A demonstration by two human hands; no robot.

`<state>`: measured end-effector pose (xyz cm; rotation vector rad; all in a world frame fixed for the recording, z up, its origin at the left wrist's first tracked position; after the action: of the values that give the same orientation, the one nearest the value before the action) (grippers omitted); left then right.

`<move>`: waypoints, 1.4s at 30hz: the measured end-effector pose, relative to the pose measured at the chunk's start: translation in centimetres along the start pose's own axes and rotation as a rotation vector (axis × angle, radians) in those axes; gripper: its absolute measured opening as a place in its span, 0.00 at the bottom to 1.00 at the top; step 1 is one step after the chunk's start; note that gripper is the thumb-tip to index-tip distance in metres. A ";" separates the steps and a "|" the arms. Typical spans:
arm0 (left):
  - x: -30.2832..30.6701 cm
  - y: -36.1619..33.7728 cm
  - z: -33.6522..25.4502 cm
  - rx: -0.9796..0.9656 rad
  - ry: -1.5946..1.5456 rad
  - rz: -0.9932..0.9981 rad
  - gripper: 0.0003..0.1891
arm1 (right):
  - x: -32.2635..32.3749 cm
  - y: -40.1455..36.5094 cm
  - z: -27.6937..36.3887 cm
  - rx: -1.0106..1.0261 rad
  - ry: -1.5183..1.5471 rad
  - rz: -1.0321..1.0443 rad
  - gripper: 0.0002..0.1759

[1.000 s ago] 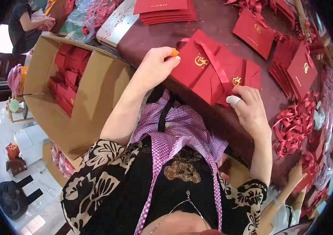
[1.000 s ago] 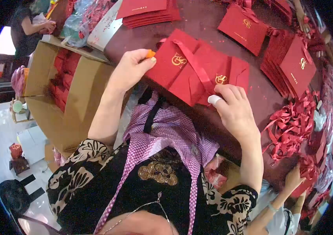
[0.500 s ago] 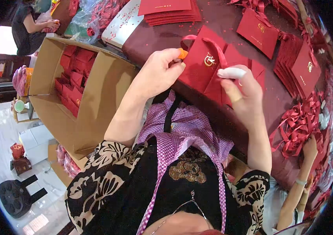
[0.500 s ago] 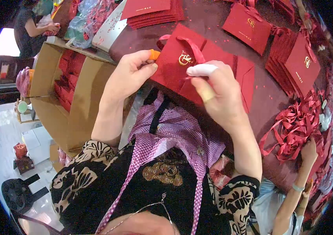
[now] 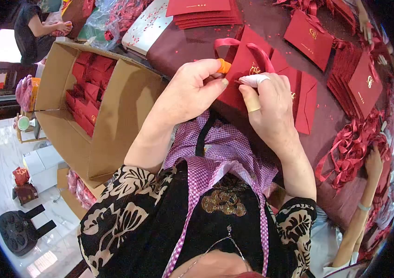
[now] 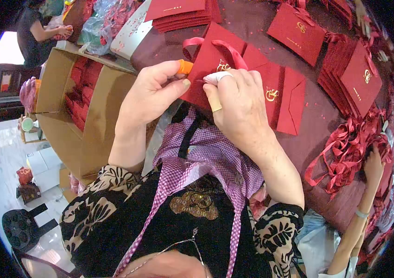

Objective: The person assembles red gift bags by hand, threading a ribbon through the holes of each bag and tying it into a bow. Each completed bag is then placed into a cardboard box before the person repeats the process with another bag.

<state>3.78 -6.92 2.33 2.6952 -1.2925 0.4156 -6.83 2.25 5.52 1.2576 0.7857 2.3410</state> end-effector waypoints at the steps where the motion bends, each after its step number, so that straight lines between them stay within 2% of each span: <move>1: -0.1 0.0 0.1 0.001 0.000 -0.001 0.15 | -0.1 0.0 0.1 0.014 -0.022 0.010 0.10; 6: -0.4 -0.1 -0.2 -0.047 0.039 -0.070 0.13 | -0.2 0.6 1.2 0.107 -0.149 0.051 0.09; 9: -0.5 -0.3 -2.1 -0.285 0.250 -0.162 0.12 | -0.3 1.1 2.4 0.150 -0.305 0.126 0.06; 11: -0.5 -0.7 -3.2 -0.365 0.262 -0.224 0.09 | -0.6 1.4 3.5 0.190 -0.416 0.189 0.05; 15: -0.8 -0.9 -4.2 -0.359 0.256 -0.282 0.06 | -0.8 2.1 4.6 0.230 -0.536 0.310 0.04; 18: -0.9 -1.4 -4.4 -0.411 0.200 -0.309 0.07 | 0.2 2.7 3.4 0.091 -0.247 0.276 0.04; 19: -1.0 -1.3 -4.6 -0.379 0.189 -0.245 0.06 | 0.3 2.8 2.1 -0.061 -0.113 0.318 0.04; 20: -1.2 -1.4 -4.5 -0.397 0.190 -0.258 0.06 | 0.3 2.8 1.9 -0.052 -0.113 0.321 0.04; 22: -1.5 -1.6 -4.4 -0.390 0.213 -0.264 0.05 | -0.5 1.7 -0.8 -0.402 0.133 0.408 0.04; 24: -1.1 -1.6 -4.7 -0.384 0.195 -0.262 0.05 | -0.4 1.7 -0.5 -0.362 0.088 0.392 0.04; 26: -0.9 -1.3 -4.7 -0.411 0.168 -0.217 0.04 | 0.8 2.4 1.3 -0.133 -0.110 0.282 0.04; 30: 0.0 -1.4 -5.0 -0.422 0.077 -0.197 0.04 | 1.9 2.5 0.9 -0.277 0.043 0.278 0.05; 42: -0.9 -1.7 -5.1 -0.563 0.298 -0.140 0.06 | 1.8 2.0 1.8 -0.148 -0.025 0.265 0.07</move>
<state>3.59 -4.03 6.99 2.1388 -0.9522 0.3537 -6.35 2.28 8.72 1.3957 0.4504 2.5292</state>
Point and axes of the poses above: each hand's wrist, its own y-axis towards the middle knuckle, its own x-axis out of the back of the hand, z = x × y, the point moved 8 cm from there along y, towards the middle knuckle, and after that the axes turned 1 degree about y, right-handed, at the moved point
